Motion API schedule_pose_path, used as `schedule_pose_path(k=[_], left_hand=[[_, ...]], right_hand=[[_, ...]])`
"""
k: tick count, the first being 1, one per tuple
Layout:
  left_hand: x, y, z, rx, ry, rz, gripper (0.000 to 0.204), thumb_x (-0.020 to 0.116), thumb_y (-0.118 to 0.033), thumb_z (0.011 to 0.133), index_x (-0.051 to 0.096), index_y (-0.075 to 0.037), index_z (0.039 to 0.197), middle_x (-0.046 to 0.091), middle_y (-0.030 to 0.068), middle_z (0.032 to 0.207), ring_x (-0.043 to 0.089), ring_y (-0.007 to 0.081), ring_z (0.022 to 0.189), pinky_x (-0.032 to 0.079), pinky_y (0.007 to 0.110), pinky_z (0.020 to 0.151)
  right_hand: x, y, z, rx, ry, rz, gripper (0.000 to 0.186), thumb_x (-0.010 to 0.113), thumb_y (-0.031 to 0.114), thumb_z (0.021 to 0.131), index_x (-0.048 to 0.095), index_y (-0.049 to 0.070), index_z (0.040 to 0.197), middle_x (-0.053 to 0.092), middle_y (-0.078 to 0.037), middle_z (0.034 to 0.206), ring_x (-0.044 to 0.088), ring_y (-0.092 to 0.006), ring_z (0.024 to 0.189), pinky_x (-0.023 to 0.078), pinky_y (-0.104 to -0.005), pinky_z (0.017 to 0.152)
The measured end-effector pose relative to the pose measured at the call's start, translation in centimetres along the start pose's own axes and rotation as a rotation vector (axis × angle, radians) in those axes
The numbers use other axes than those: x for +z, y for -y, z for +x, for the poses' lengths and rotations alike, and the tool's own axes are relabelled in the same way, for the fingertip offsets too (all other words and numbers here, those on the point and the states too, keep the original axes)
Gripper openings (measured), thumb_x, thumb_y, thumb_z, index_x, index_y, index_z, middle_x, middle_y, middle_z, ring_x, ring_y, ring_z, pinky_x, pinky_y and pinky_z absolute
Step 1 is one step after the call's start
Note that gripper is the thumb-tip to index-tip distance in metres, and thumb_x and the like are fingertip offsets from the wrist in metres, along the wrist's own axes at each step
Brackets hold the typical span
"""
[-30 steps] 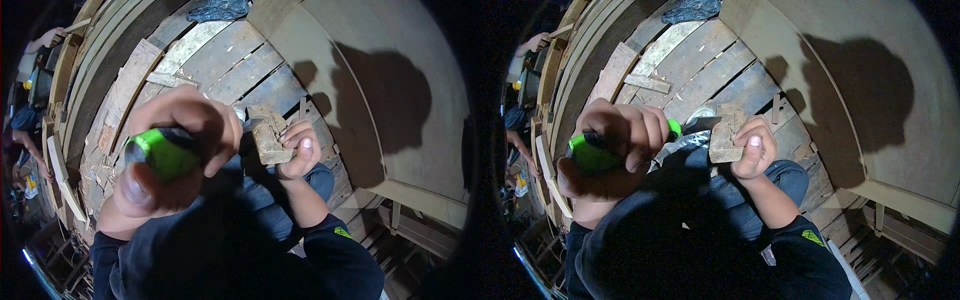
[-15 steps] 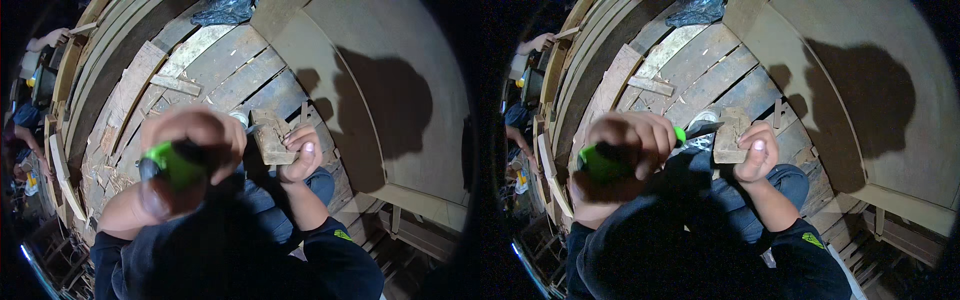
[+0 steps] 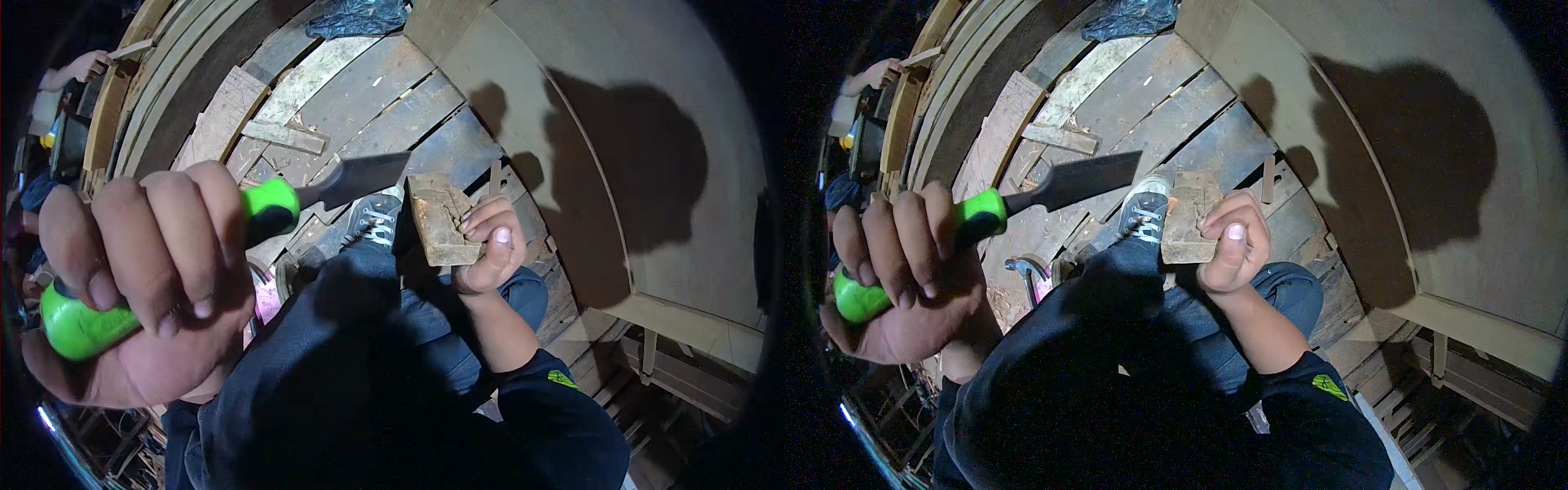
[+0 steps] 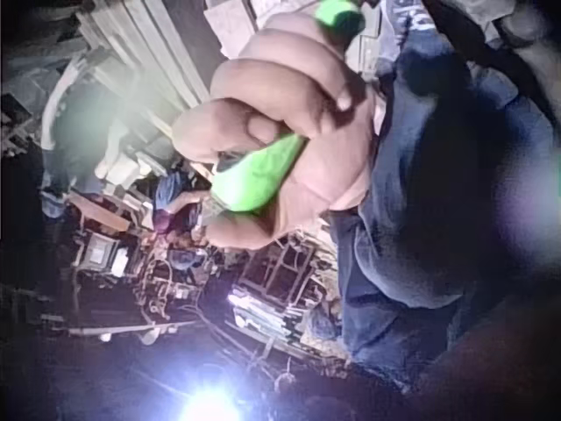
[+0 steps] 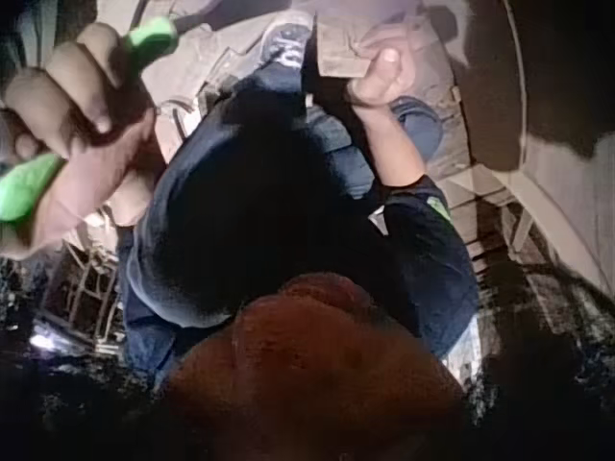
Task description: Carve a small piece of wood using a hand-held wood chisel.
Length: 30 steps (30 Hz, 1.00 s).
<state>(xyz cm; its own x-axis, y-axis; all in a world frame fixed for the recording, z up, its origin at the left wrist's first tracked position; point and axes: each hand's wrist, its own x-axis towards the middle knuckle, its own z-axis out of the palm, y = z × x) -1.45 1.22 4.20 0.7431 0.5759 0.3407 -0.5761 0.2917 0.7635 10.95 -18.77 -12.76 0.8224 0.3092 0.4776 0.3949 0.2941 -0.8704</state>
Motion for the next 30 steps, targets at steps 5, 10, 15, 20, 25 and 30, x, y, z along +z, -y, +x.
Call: schedule_pose_path(k=[5,10,15,20,25,30], left_hand=[[0.4,4.3,-2.4,-0.29,0.116,0.092,0.054,0.061,-0.068,0.086,0.054,-0.014,0.09,0.056,0.0019,0.067,0.051,0.018,0.057,0.039,0.035,0.064],[-0.5,4.4,-1.6,-0.181,-0.009,0.006,0.06,0.043,-0.073,0.093,0.049,-0.013,0.088,0.051,-0.0009,0.063,0.044,0.0147,0.053,0.035,0.032,0.061],[0.3,2.3,-0.4,-0.083,-0.136,0.163,0.049,0.04,-0.063,0.097,0.049,-0.018,0.08,0.044,-0.0046,0.054,0.039,0.0108,0.045,0.031,0.027,0.054],[2.6,0.2,-2.5,-0.028,-0.04,0.117,0.05,0.059,-0.062,0.088,0.051,-0.013,0.087,0.05,-0.0017,0.062,0.045,0.0122,0.05,0.038,0.028,0.056],[0.3,4.8,-2.0,-0.277,0.155,-0.006,0.073,0.059,-0.072,0.088,0.054,0.0,0.096,0.052,0.006,0.069,0.049,0.0151,0.056,0.039,0.028,0.054],[-1.3,4.7,-0.8,-0.176,-0.287,-0.075,0.061,0.038,-0.067,0.095,0.048,-0.008,0.084,0.047,0.0025,0.059,0.04,0.0148,0.05,0.035,0.032,0.059]], right_hand=[[-0.2,0.1,0.3,0.035,-0.007,0.005,0.037,0.044,0.022,0.1,0.05,0.004,0.068,0.058,-0.011,0.073,0.05,-0.0187,0.068,0.039,-0.0324,0.066],[0.1,-0.1,-0.1,0.006,0.014,0.022,0.035,0.045,0.022,0.099,0.051,0.004,0.07,0.059,-0.011,0.073,0.05,-0.019,0.068,0.04,-0.0324,0.067],[-0.6,-0.1,-0.1,-0.009,0.042,-0.008,0.034,0.046,0.023,0.099,0.051,0.004,0.071,0.058,-0.011,0.073,0.05,-0.0194,0.068,0.04,-0.0327,0.068],[1.6,0.8,-0.1,0.01,0.029,0.041,0.034,0.046,0.023,0.099,0.051,0.004,0.071,0.058,-0.011,0.073,0.05,-0.0191,0.069,0.04,-0.0322,0.068],[-0.1,0.1,0.1,0.016,-0.017,0.003,0.036,0.045,0.023,0.1,0.051,0.003,0.07,0.058,-0.011,0.073,0.051,-0.0197,0.069,0.04,-0.0329,0.068],[0.1,0.0,0.0,-0.009,0.031,0.02,0.037,0.045,0.025,0.101,0.051,0.004,0.07,0.058,-0.011,0.073,0.05,-0.02,0.069,0.04,-0.0334,0.067]])
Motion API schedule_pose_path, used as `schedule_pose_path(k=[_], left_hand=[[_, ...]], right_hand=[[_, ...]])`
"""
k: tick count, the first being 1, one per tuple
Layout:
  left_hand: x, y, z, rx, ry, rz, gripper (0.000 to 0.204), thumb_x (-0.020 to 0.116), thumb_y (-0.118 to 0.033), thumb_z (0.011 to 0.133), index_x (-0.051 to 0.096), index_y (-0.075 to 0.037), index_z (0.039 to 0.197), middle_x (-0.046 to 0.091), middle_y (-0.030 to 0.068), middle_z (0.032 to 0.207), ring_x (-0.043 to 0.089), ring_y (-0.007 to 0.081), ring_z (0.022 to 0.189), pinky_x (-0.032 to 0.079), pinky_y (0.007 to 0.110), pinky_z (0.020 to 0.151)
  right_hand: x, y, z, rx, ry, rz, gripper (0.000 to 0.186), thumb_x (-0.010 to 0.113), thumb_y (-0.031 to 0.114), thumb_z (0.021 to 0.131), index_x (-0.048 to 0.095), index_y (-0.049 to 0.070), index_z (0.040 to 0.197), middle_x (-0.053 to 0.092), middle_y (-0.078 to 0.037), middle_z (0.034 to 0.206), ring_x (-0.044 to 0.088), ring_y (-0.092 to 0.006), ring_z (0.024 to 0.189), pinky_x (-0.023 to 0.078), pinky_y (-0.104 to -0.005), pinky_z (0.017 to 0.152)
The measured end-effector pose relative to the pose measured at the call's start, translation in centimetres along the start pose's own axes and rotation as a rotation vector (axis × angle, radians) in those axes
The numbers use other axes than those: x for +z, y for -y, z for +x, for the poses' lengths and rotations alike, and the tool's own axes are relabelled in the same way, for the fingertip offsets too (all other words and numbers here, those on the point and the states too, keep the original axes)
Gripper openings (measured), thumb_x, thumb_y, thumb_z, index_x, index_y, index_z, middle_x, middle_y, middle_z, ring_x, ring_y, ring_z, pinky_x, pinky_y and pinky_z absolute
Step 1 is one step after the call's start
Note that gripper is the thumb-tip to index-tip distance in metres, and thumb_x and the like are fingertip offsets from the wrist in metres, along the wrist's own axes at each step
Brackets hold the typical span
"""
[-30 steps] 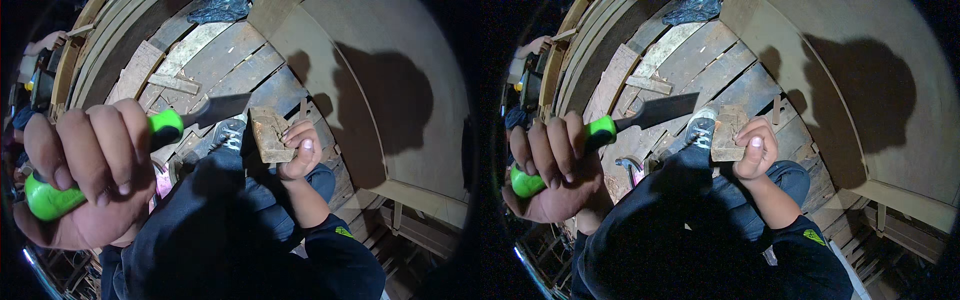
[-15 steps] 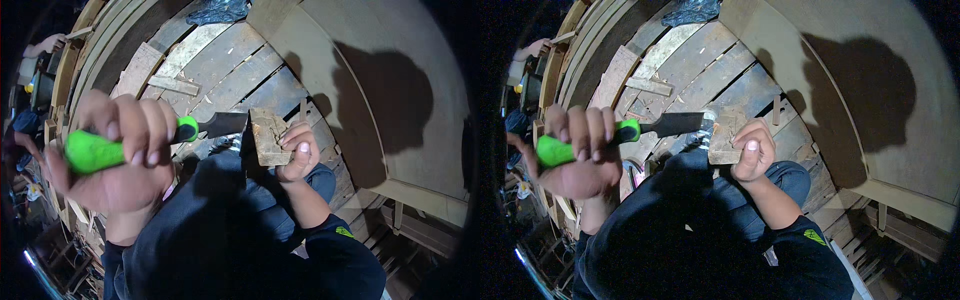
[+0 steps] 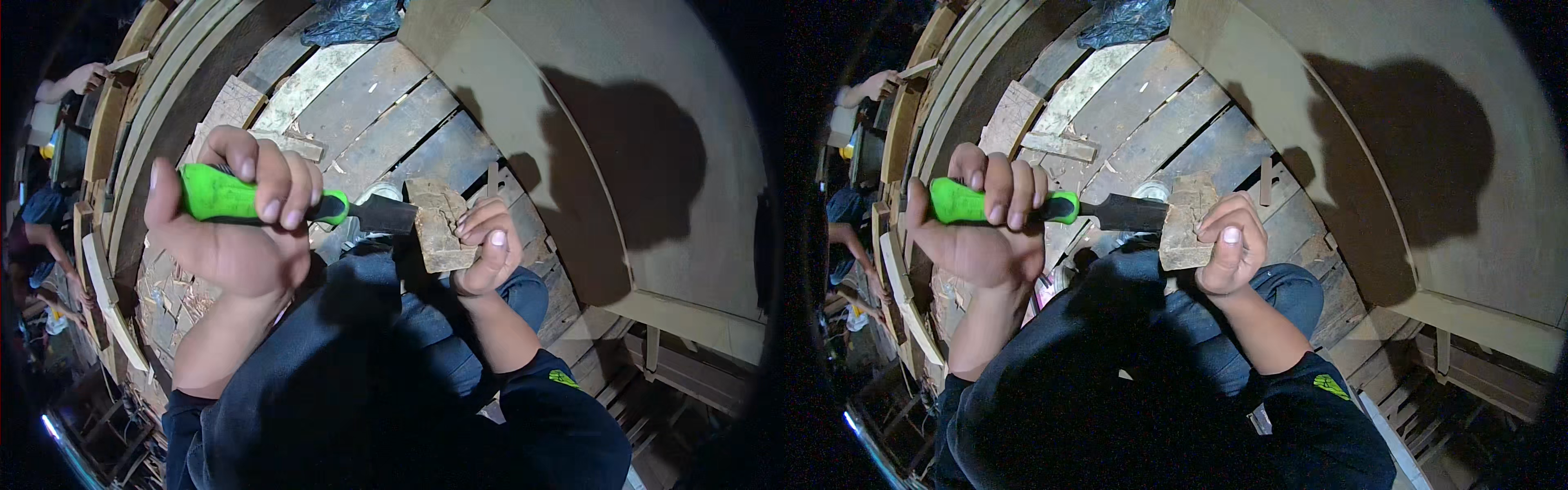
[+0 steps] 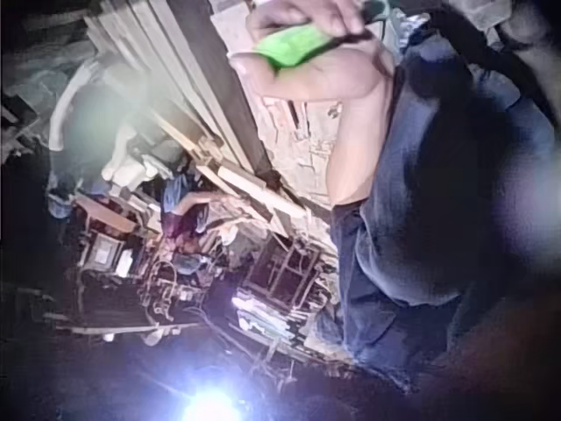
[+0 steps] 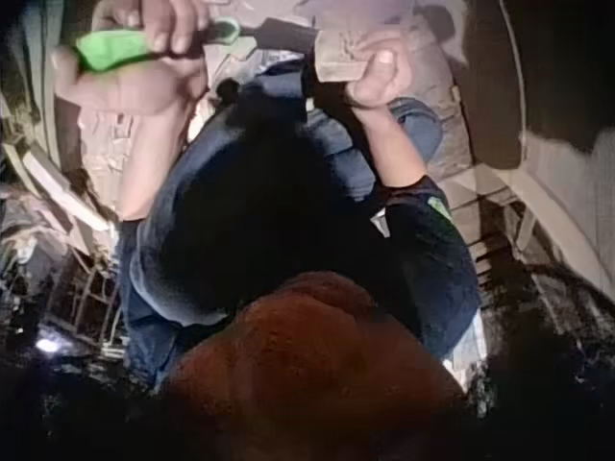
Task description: Carve a small piece of wood using a hand-held wood chisel.
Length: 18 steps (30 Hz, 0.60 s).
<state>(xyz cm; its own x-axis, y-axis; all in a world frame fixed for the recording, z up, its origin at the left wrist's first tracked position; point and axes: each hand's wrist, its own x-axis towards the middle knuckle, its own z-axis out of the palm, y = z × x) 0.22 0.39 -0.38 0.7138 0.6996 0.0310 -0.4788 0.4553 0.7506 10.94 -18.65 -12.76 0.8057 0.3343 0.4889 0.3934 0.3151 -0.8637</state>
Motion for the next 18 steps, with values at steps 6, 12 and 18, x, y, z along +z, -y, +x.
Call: schedule_pose_path(k=[6,12,18], left_hand=[[2.7,-3.3,-0.7,0.205,0.18,0.137,0.048,0.048,-0.063,0.095,0.047,-0.018,0.079,0.048,-0.003,0.053,0.039,0.0079,0.045,0.031,0.026,0.054],[1.7,0.7,-1.6,-0.027,0.465,0.172,0.065,0.056,-0.069,0.092,0.051,-0.004,0.09,0.049,0.0018,0.061,0.047,0.0141,0.052,0.037,0.03,0.053],[1.0,0.9,-1.0,0.026,0.257,0.018,0.07,0.042,-0.074,0.093,0.047,-0.005,0.084,0.05,0.0032,0.062,0.041,0.0156,0.05,0.038,0.033,0.057]], right_hand=[[-0.4,0.0,-0.2,-0.004,0.002,-0.04,0.033,0.046,0.022,0.099,0.051,0.004,0.072,0.058,-0.011,0.073,0.05,-0.0199,0.069,0.04,-0.033,0.068],[0.0,0.5,-0.3,0.073,-0.028,-0.039,0.034,0.042,0.025,0.1,0.047,0.005,0.072,0.055,-0.011,0.074,0.046,-0.0181,0.071,0.038,-0.0337,0.072],[0.0,0.0,0.0,0.026,-0.033,-0.023,0.036,0.046,0.024,0.099,0.05,0.003,0.07,0.058,-0.011,0.073,0.051,-0.0191,0.069,0.04,-0.0319,0.067]])
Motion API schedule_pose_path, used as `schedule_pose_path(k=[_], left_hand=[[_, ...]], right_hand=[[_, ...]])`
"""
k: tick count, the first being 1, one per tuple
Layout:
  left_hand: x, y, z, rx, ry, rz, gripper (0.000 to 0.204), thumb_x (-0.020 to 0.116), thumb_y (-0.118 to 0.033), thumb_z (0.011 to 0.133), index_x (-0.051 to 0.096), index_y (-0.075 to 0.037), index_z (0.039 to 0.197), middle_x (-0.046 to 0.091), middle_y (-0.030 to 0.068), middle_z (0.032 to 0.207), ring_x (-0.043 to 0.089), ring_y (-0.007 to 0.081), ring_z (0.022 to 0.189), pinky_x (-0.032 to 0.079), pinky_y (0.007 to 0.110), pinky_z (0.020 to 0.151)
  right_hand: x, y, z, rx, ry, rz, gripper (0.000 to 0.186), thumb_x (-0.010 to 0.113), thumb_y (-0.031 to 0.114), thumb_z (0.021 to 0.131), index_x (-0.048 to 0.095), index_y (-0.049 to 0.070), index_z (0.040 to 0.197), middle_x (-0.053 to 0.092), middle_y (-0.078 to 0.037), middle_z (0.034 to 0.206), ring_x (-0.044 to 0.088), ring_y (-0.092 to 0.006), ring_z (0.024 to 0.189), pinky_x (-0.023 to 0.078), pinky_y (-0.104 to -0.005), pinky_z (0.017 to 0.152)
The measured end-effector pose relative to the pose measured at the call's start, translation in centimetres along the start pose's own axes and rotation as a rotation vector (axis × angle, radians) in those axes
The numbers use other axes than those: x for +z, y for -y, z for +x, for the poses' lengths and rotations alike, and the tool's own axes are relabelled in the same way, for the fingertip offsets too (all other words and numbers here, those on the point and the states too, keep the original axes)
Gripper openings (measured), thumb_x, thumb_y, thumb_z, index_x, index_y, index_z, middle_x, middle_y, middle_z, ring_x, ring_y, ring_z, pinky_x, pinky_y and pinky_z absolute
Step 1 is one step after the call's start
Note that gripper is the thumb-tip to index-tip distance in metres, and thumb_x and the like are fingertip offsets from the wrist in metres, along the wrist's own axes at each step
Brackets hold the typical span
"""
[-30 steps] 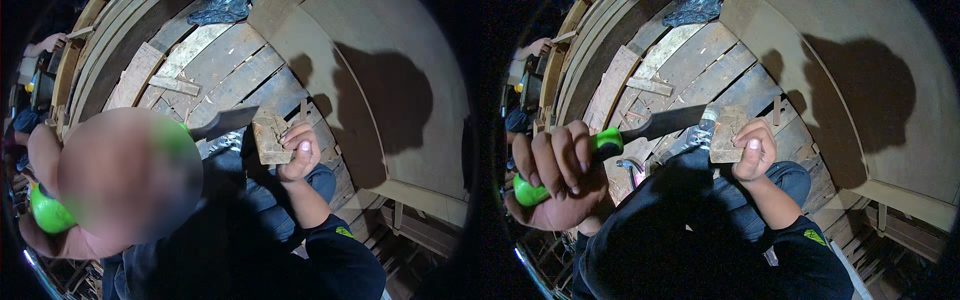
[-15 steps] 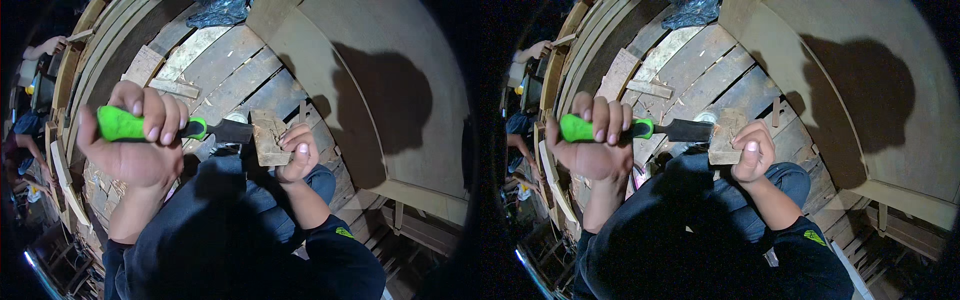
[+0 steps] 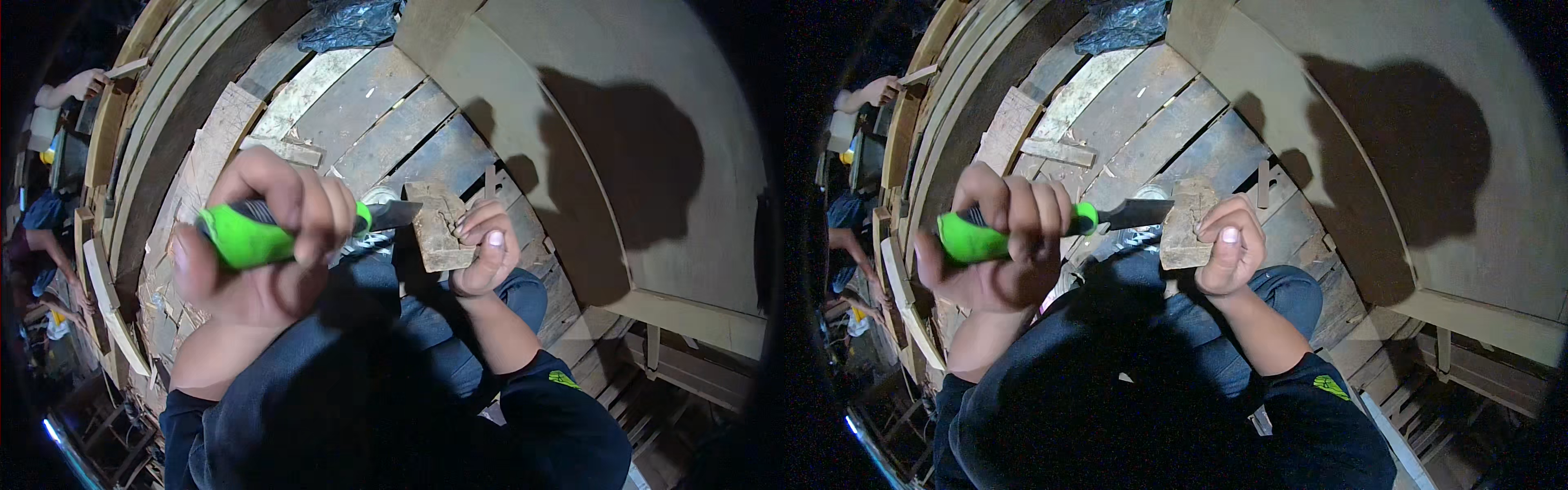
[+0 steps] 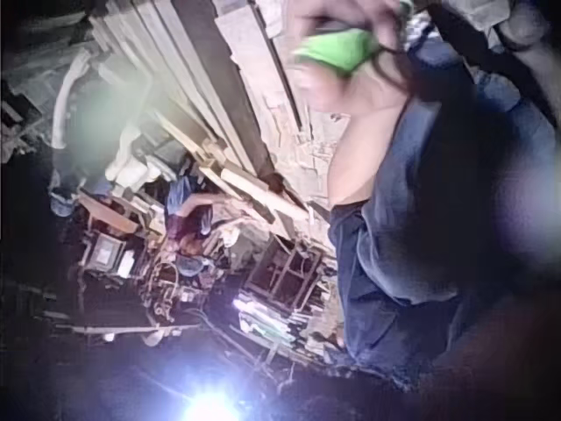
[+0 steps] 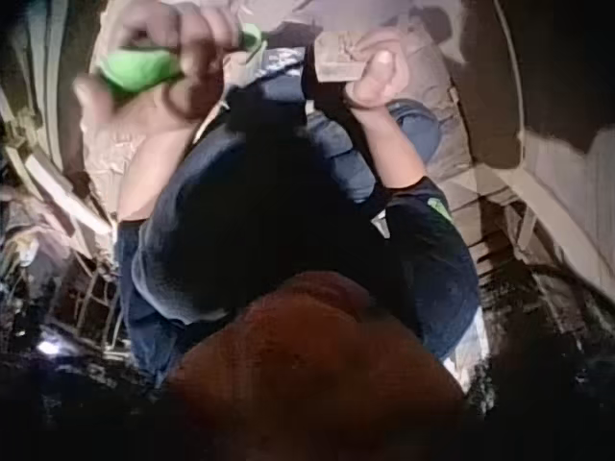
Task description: Carve a small piece of wood using a hand-held wood chisel.
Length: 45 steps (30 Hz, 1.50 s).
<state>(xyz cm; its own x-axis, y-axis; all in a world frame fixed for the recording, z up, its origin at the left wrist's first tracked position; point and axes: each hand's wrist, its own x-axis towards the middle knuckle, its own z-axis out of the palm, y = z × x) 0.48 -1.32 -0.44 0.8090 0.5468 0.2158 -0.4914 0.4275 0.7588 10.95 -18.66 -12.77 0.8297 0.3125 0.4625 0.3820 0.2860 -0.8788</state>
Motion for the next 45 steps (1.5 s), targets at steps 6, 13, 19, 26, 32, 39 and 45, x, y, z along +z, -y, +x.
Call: schedule_pose_path(k=[6,13,19,26,32,39,45], left_hand=[[-0.4,-2.2,0.6,0.044,-0.116,0.097,0.056,0.035,-0.066,0.097,0.047,-0.014,0.082,0.042,-0.0013,0.055,0.038,0.0134,0.047,0.032,0.03,0.056],[2.2,-1.8,-0.8,0.229,0.12,0.247,0.063,0.055,-0.072,0.088,0.054,-0.009,0.081,0.05,0.0006,0.058,0.05,0.0157,0.048,0.043,0.031,0.053],[0.5,0.8,-0.2,0.012,0.194,0.117,0.081,0.051,-0.083,0.085,0.052,-0.001,0.084,0.05,0.0041,0.067,0.045,0.0141,0.053,0.038,0.031,0.056],[-0.3,-1.2,1.1,0.021,-0.334,0.091,0.058,0.036,-0.067,0.096,0.046,-0.013,0.078,0.037,-0.0025,0.055,0.033,0.0127,0.047,0.029,0.03,0.057],[2.8,-5.4,0.8,0.2,0.072,0.144,0.047,0.056,-0.06,0.092,0.046,-0.018,0.076,0.052,-0.0022,0.057,0.048,0.0128,0.048,0.04,0.028,0.06],[0.7,1.1,-0.2,-0.034,0.235,0.088,0.079,0.053,-0.083,0.082,0.053,-0.004,0.084,0.048,0.0018,0.062,0.044,0.0146,0.053,0.04,0.031,0.057],[-0.4,0.0,1.1,-0.025,-0.193,0.086,0.063,0.033,-0.073,0.094,0.046,-0.012,0.08,0.041,-0.0013,0.058,0.04,0.0137,0.052,0.035,0.033,0.061]], right_hand=[[0.0,0.0,0.1,-0.022,0.003,0.002,0.034,0.046,0.022,0.099,0.051,0.003,0.071,0.058,-0.011,0.073,0.05,-0.0192,0.069,0.04,-0.0322,0.067],[0.9,0.5,-0.4,0.048,0.035,0.01,0.035,0.043,0.026,0.101,0.048,0.004,0.073,0.054,-0.011,0.077,0.046,-0.0169,0.073,0.038,-0.0311,0.072],[-0.3,0.0,-0.2,0.03,0.01,-0.01,0.036,0.044,0.026,0.101,0.048,0.004,0.073,0.055,-0.011,0.076,0.047,-0.0171,0.072,0.038,-0.0309,0.071],[-0.1,0.2,0.1,-0.01,0.044,-0.021,0.035,0.043,0.024,0.101,0.048,0.005,0.072,0.056,-0.011,0.075,0.047,-0.0178,0.072,0.039,-0.0319,0.073],[-0.7,0.0,-0.2,0.008,0.042,-0.035,0.036,0.043,0.025,0.101,0.048,0.004,0.072,0.056,-0.011,0.076,0.047,-0.0176,0.073,0.039,-0.0317,0.073],[-0.6,-0.2,-0.3,0.051,0.003,-0.034,0.037,0.043,0.026,0.102,0.049,0.003,0.074,0.056,-0.012,0.078,0.047,-0.0171,0.074,0.038,-0.0306,0.072],[-0.3,0.2,-0.2,0.019,0.026,-0.008,0.036,0.042,0.024,0.102,0.048,0.004,0.073,0.056,-0.012,0.077,0.048,-0.0173,0.072,0.039,-0.0312,0.07]])
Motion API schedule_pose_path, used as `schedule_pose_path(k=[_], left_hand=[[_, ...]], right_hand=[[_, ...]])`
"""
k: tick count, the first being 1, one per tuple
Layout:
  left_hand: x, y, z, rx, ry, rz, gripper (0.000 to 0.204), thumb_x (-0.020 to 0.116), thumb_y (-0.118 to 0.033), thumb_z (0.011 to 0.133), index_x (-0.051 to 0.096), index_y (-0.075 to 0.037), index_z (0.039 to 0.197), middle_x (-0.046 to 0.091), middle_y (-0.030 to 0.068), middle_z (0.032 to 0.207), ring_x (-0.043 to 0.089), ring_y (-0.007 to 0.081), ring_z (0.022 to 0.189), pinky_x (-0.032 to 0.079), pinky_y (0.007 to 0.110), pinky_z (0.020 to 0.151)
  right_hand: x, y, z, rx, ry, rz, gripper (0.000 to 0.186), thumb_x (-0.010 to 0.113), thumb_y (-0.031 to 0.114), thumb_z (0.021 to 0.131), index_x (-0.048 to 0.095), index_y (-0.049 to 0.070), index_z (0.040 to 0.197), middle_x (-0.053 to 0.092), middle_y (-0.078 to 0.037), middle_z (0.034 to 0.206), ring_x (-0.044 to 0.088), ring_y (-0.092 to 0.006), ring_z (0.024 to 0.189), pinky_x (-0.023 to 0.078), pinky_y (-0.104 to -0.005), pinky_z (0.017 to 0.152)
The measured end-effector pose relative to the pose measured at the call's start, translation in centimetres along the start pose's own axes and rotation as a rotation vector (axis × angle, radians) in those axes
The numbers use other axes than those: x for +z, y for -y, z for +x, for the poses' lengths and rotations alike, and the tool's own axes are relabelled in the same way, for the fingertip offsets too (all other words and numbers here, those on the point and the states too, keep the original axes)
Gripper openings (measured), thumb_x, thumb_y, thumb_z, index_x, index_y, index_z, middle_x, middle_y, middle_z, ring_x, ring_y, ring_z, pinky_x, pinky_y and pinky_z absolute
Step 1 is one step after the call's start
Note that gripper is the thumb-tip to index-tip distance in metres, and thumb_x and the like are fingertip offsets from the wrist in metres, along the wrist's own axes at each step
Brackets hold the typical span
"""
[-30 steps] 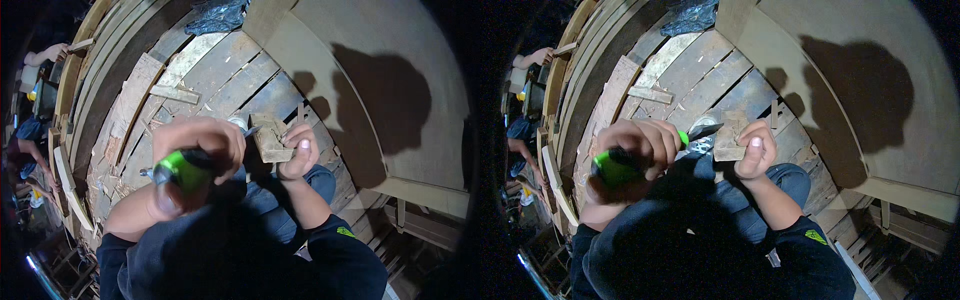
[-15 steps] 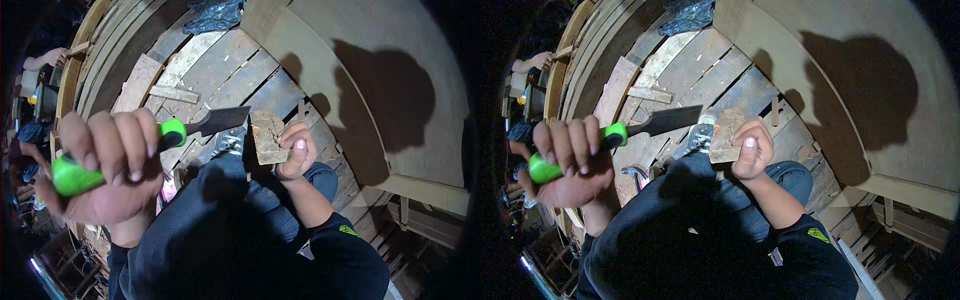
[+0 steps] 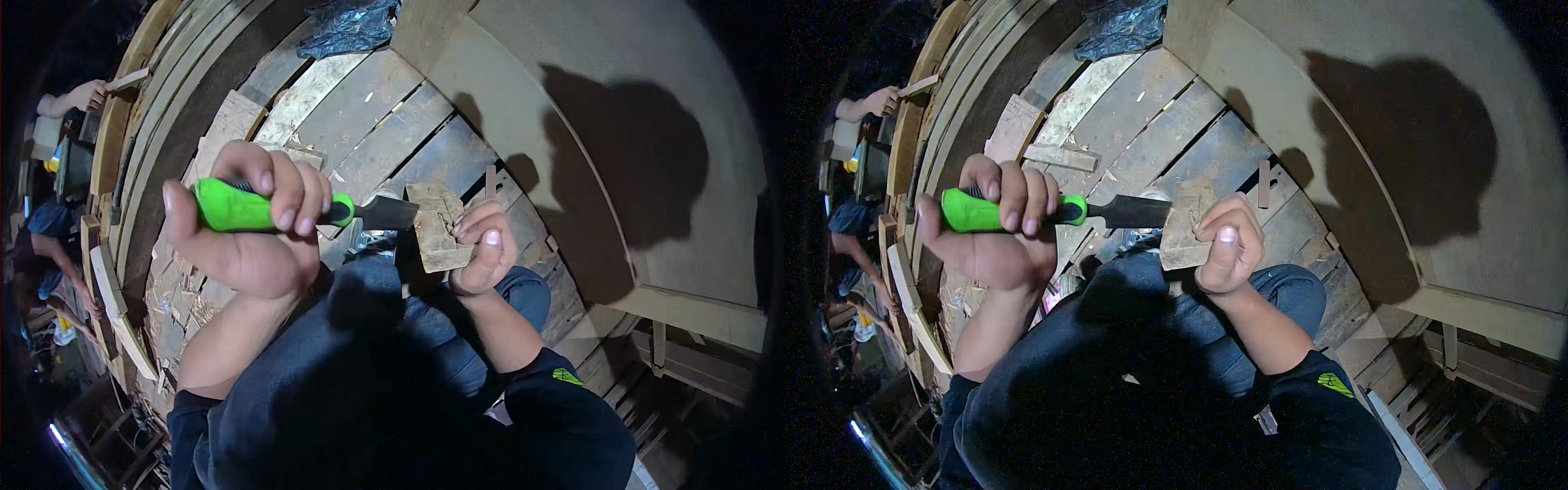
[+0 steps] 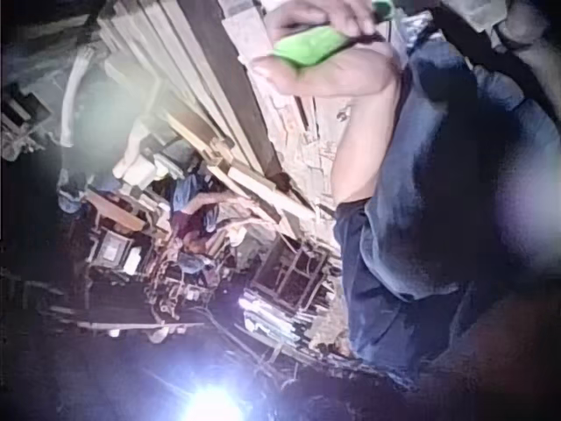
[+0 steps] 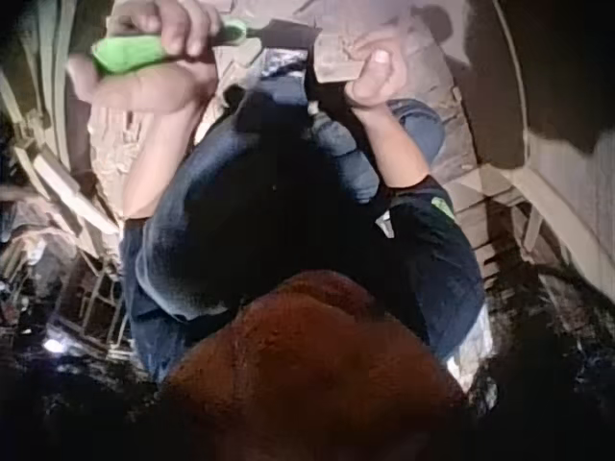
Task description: Carve a small piece of wood using a hand-held wood chisel.
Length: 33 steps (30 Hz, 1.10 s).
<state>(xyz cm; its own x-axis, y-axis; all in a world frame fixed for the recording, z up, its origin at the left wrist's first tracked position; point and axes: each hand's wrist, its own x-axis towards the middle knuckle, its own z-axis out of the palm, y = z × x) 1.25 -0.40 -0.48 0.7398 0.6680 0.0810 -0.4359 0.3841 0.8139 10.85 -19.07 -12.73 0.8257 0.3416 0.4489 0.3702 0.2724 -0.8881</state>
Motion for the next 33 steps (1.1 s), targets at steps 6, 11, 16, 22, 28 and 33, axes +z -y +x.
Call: schedule_pose_path(k=[6,11,16,22,28,33], left_hand=[[0.0,-1.6,-0.3,0.054,0.002,-0.001,0.056,0.038,-0.068,0.095,0.045,-0.015,0.078,0.039,-0.0038,0.055,0.034,0.0121,0.045,0.029,0.03,0.055],[2.8,-7.7,-1.8,0.215,0.289,0.169,0.049,0.059,-0.067,0.088,0.048,-0.021,0.075,0.052,-0.0038,0.057,0.05,0.0123,0.048,0.044,0.027,0.06],[0.7,1.8,-1.2,0.12,0.535,0.055,0.084,0.052,-0.085,0.082,0.05,-0.002,0.077,0.047,0.003,0.057,0.048,0.0171,0.046,0.042,0.03,0.05],[0.8,1.4,-1.3,0.124,0.27,-0.028,0.08,0.044,-0.082,0.089,0.05,-0.002,0.085,0.047,0.0025,0.057,0.044,0.0154,0.048,0.039,0.03,0.052],[-0.7,0.6,0.2,0.002,-0.004,-0.038,0.067,0.036,-0.078,0.09,0.045,-0.012,0.083,0.041,-0.0017,0.055,0.039,0.0137,0.047,0.033,0.032,0.059],[-0.5,1.0,-0.7,0.048,0.172,-0.088,0.077,0.037,-0.084,0.089,0.049,-0.008,0.087,0.048,0.0018,0.06,0.043,0.0143,0.051,0.036,0.029,0.054]], right_hand=[[0.1,-0.5,0.2,-0.033,-0.06,0.005,0.036,0.045,0.023,0.1,0.051,0.002,0.071,0.058,-0.012,0.073,0.05,-0.0189,0.068,0.04,-0.0316,0.066],[1.1,0.1,0.1,-0.015,-0.016,0.019,0.035,0.044,0.024,0.1,0.05,0.003,0.073,0.056,-0.012,0.075,0.048,-0.0182,0.071,0.039,-0.032,0.07],[-0.1,-0.3,0.3,0.002,-0.074,0.033,0.035,0.045,0.022,0.1,0.051,0.002,0.072,0.057,-0.012,0.073,0.049,-0.0178,0.069,0.039,-0.0309,0.067],[0.0,-0.2,0.3,-0.004,-0.028,-0.013,0.036,0.044,0.024,0.101,0.049,0.004,0.073,0.056,-0.011,0.076,0.048,-0.0175,0.072,0.039,-0.031,0.07],[0.0,-0.2,0.5,0.017,-0.014,0.037,0.037,0.042,0.026,0.102,0.048,0.005,0.073,0.055,-0.011,0.077,0.047,-0.018,0.074,0.039,-0.0317,0.073],[-0.4,-0.5,0.6,-0.008,-0.038,0.016,0.038,0.045,0.025,0.1,0.051,0.002,0.07,0.057,-0.011,0.072,0.051,-0.0188,0.069,0.039,-0.0316,0.066]])
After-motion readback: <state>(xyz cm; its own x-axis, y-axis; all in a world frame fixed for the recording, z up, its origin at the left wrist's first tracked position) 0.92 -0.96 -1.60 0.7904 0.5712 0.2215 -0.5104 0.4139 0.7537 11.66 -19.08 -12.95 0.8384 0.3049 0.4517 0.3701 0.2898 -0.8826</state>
